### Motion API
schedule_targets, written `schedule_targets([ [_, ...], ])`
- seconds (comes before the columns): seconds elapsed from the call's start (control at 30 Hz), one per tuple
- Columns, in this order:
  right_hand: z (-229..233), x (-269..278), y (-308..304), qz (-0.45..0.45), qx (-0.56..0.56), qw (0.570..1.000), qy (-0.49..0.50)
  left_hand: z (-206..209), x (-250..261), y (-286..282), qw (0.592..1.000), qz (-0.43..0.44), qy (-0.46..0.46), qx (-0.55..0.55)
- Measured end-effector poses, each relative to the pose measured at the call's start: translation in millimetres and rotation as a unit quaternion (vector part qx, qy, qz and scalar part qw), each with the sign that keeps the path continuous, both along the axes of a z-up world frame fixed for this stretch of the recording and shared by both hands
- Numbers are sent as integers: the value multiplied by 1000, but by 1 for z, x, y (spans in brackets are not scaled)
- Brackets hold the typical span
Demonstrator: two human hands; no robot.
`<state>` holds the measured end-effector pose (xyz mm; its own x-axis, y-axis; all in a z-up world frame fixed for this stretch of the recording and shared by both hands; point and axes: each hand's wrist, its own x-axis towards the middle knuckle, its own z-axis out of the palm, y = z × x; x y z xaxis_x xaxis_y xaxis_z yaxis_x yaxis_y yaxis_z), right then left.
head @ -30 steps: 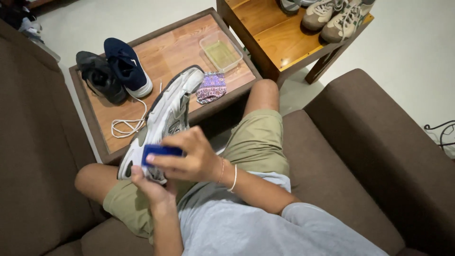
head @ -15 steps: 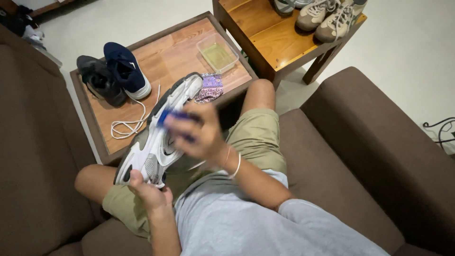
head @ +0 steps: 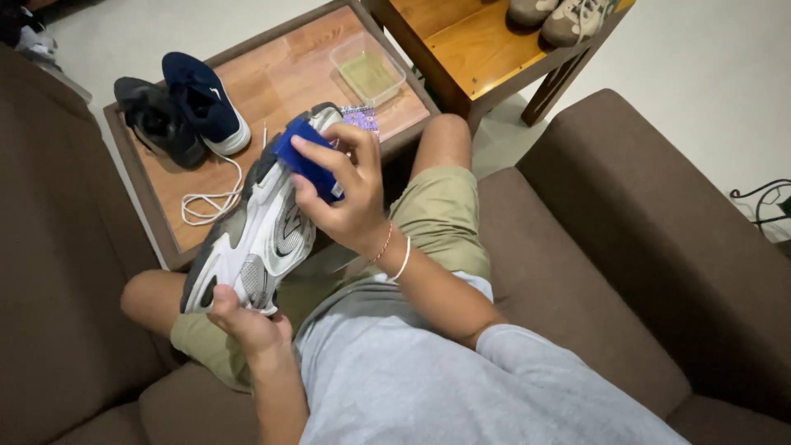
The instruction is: Cleaning a white and grey sneaker with a blue scrubbing brush while sitting on a couch.
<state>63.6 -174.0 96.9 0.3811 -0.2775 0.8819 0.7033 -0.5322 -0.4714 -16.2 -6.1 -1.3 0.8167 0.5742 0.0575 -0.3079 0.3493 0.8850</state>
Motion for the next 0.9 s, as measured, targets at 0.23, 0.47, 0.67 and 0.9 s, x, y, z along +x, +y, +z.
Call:
schedule_targets([
  [0.23,-24,-32,48,80,-131,985,-74,-19,8,-13,984,13,39,-176],
  [0.47,-28,19,-12,21,-16,999,19,-15,-1,-6,999,5,36,-23],
  [0.67,-43,22,-13,65,-32,997,-26,20,5,-18,993,-64,8,-103],
  [0.9,-25,21,-19,93,19,995,-16,41,10,-15,975,-97,2,-200],
])
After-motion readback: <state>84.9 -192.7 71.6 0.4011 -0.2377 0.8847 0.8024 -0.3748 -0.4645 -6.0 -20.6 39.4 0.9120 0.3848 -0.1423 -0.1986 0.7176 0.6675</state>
